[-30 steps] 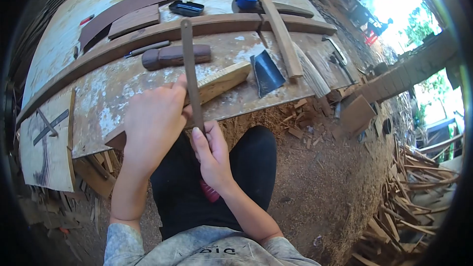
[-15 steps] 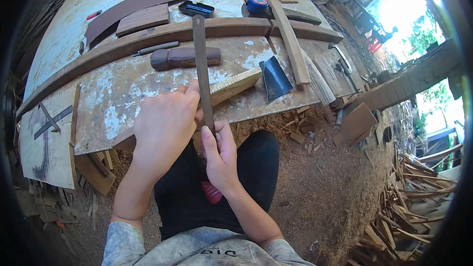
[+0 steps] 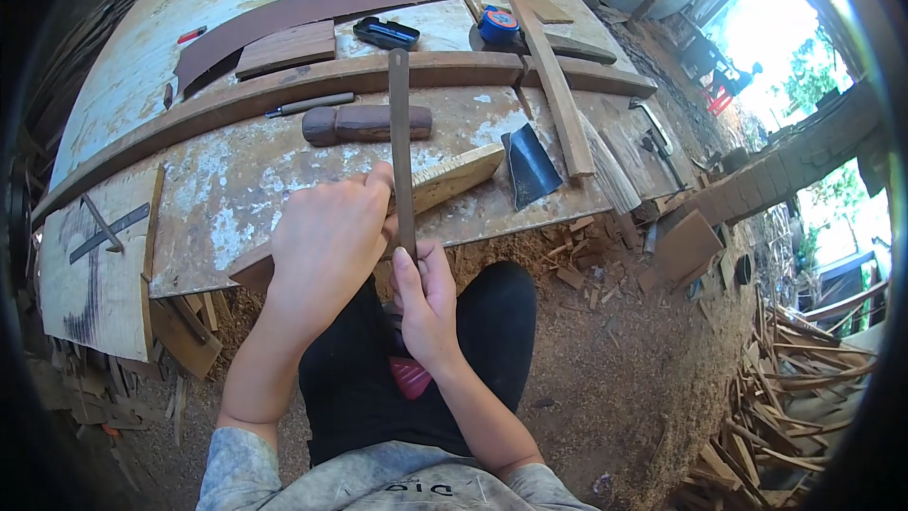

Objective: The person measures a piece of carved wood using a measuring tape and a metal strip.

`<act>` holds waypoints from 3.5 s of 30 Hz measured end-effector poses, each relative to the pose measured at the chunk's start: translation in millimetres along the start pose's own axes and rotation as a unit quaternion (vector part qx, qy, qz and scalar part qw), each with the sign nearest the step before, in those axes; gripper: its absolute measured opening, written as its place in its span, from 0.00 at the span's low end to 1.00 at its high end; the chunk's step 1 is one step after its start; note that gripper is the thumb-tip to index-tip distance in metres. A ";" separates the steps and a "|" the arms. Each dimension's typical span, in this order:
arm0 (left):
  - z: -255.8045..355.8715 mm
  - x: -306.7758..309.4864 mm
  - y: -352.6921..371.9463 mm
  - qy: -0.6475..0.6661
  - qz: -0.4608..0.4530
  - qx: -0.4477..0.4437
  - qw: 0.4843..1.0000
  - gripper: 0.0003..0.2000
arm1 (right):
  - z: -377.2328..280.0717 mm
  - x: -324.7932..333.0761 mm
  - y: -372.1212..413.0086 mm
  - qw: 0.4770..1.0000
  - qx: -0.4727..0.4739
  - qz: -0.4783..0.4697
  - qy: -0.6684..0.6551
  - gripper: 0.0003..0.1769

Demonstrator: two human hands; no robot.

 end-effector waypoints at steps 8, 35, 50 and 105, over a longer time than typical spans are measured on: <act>5.4 6.4 0.5 -0.028 0.005 -0.011 1.000 0.09 | 17.2 7.3 13.7 1.000 0.008 0.009 0.007 0.07; 11.4 6.8 -2.7 -0.056 -0.045 0.057 0.996 0.17 | 5.3 13.1 9.8 0.993 0.075 0.019 0.086 0.14; 20.7 12.8 -3.0 -0.081 -0.030 0.065 0.994 0.19 | -2.0 29.3 9.5 0.997 0.055 0.040 0.022 0.13; 0.3 -0.9 -0.7 -0.007 -0.005 0.014 1.000 0.16 | -45.0 32.1 -2.1 0.966 0.116 0.024 0.232 0.30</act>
Point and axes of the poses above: each hand's wrist, its own y-axis away from the middle knuckle, its own x-axis out of the back of the hand, z = x × y, the point moved 6 cm from there along -y, towards the middle knuckle, and after that the axes turned 1 degree about -x, right-handed, at the moved point
